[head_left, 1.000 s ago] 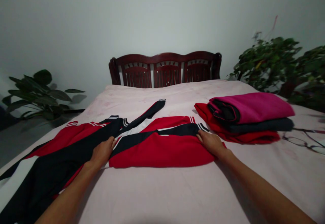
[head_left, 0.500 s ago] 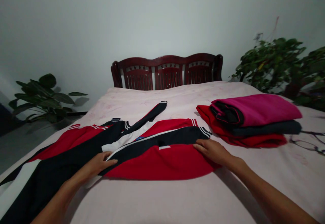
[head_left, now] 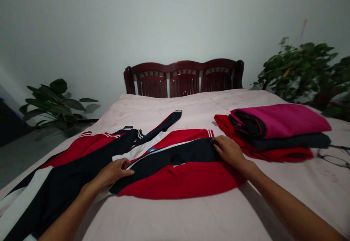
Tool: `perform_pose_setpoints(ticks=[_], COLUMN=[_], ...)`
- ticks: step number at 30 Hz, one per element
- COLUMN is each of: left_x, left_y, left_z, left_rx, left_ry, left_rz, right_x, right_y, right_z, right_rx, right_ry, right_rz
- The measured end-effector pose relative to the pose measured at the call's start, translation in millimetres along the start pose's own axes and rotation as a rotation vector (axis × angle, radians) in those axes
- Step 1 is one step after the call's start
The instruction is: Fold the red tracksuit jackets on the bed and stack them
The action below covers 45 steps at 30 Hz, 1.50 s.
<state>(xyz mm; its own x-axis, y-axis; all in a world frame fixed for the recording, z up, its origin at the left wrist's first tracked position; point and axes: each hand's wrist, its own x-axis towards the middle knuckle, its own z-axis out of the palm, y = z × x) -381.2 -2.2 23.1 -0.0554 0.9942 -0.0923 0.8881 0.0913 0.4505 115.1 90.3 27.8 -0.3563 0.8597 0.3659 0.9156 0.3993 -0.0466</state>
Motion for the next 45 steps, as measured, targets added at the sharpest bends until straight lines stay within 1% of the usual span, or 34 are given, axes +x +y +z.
perform_pose_setpoints(ticks=[3,6,8,10,12,14,15,17,18,19,20,21,23,25,26,28,31,32,33,36,37,39,41,43,44,45], left_x=[4,1,-4,-11,-19,-28,-32,-42,-47,-52,-56,-60,-67,-71,-72,-74,-78,-80,-82,-92,-95,-99,-100,-98,-96,-93], left_y=[13,18,19,20,20,18,16,11,7,3,-1,-5,-11,-14,-15,-14,-16,-19,-22,-34,-38,-45,-48,-46,-42,-36], left_z=[5,8,7,6,4,3,4,9,13,18,23,29,39,44,44,40,34,34,34,38,39,40,36,27,22,16], left_rx=[-0.005,-0.028,-0.053,-0.05,-0.011,0.027,0.035,0.041,0.046,0.054,0.065,0.08,0.113,0.137,0.14,0.125,0.097,0.092,0.089,0.075,0.066,0.041,0.021,0.022,0.03,0.036], left_ry=[-0.005,0.026,0.057,0.134,0.262,0.403,0.462,0.54,0.559,0.564,0.554,0.531,0.471,0.431,0.429,0.461,0.535,0.54,0.529,0.45,0.429,0.395,0.326,0.225,0.182,0.155], left_rz=[-0.006,-0.032,0.008,0.083,0.15,0.194,0.218,0.283,0.32,0.357,0.388,0.41,0.436,0.443,0.436,0.409,0.346,0.344,0.352,0.392,0.395,0.379,0.335,0.26,0.217,0.183], right_x=[31,51,58,64,67,65,60,41,28,12,-5,-22,-53,-74,-79,-83,-84,-86,-89,-106,-111,-119,-118,-110,-105,-99], right_y=[5,1,-3,-8,-13,-14,-13,-8,-5,0,5,9,17,22,23,22,16,14,13,13,14,19,26,31,32,32], right_z=[4,15,18,13,-2,-25,-37,-57,-63,-66,-66,-62,-50,-38,-35,-35,-42,-43,-43,-39,-38,-41,-52,-65,-70,-72], right_rx=[-0.07,-0.099,-0.108,-0.12,-0.13,-0.142,-0.149,-0.165,-0.173,-0.18,-0.187,-0.193,-0.209,-0.229,-0.242,-0.261,-0.243,-0.218,-0.181,-0.009,0.052,0.166,0.303,0.444,0.484,0.489], right_ry=[-0.115,-0.21,-0.237,-0.231,-0.172,-0.072,0.01,0.214,0.309,0.376,0.396,0.366,0.238,0.132,0.111,0.133,0.232,0.239,0.209,-0.004,-0.067,-0.141,-0.199,-0.204,-0.162,-0.09], right_rz=[-0.081,-0.133,-0.164,-0.185,-0.176,-0.131,-0.094,-0.035,-0.03,-0.046,-0.082,-0.126,-0.186,-0.189,-0.172,-0.117,-0.043,-0.045,-0.074,-0.191,-0.202,-0.161,-0.093,-0.014,0.032,0.077])
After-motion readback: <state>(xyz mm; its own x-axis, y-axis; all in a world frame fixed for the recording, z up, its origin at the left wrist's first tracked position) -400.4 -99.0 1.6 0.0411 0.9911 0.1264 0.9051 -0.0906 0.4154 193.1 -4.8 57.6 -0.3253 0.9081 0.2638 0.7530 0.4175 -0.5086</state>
